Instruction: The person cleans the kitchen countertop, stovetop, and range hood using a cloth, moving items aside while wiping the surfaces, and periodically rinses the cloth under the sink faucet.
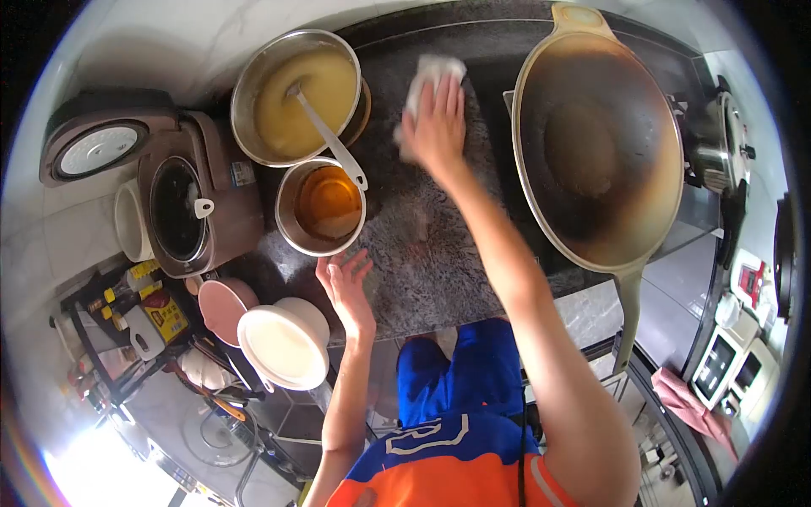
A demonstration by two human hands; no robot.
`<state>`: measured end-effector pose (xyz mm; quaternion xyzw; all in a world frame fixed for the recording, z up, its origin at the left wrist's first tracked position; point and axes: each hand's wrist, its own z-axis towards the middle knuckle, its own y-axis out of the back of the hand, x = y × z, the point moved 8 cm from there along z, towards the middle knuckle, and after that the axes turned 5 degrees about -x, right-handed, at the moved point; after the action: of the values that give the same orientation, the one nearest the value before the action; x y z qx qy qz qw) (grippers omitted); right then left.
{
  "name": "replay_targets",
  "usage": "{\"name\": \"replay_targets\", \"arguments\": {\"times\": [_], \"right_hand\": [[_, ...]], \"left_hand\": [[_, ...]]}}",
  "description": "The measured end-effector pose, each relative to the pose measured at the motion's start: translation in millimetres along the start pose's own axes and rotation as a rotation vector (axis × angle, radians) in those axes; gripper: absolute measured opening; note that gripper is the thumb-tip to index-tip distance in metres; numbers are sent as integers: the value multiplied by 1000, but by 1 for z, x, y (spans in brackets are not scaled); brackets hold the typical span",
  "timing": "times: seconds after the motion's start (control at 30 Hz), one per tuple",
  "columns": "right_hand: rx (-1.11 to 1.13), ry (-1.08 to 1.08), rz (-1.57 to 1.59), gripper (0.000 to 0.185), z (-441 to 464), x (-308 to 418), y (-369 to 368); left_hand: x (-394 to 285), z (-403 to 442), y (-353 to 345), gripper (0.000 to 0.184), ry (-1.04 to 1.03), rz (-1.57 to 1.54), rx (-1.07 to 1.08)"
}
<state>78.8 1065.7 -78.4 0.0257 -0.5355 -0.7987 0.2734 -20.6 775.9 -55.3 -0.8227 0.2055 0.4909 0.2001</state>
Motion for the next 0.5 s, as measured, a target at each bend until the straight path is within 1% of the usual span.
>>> {"name": "replay_targets", "arguments": {"times": [0.03, 0.1, 0.13, 0.2, 0.27, 0.3, 0.33, 0.37, 0.4, 0.47, 0.5], "right_hand": [[-82, -23, -13, 67, 29, -14, -23], [-199, 11, -42, 68, 71, -25, -39], [-192, 8, -69, 69, 77, -26, -44], [-169, 16, 14, 71, 66, -27, -41], [-76, 63, 27, 69, 22, -19, -13], [-41, 68, 8, 66, -13, -15, -1], [39, 63, 67, 67, -53, -8, 25], [77, 121, 95, 69, -98, 2, 50], [191, 82, 173, 66, -136, 7, 75], [354, 76, 105, 63, -217, 8, 105], [392, 42, 103, 65, -247, 7, 124]], "left_hand": [[-1, -2, 1, 59, -16, 6, -2], [2, -8, -2, 59, -25, 8, -17], [4, -10, -4, 60, -32, 3, -24], [14, -21, -4, 60, -2, -10, -41], [14, -24, -11, 58, -30, -51, -14], [16, -27, -11, 57, -3, -61, -33], [14, -32, -12, 57, 6, -64, -25], [14, -35, -15, 56, 5, -57, -5], [14, -38, -16, 54, 5, -46, 12], [17, -47, -13, 53, 5, -34, 39], [17, -51, -11, 52, -14, -15, 61]]}}
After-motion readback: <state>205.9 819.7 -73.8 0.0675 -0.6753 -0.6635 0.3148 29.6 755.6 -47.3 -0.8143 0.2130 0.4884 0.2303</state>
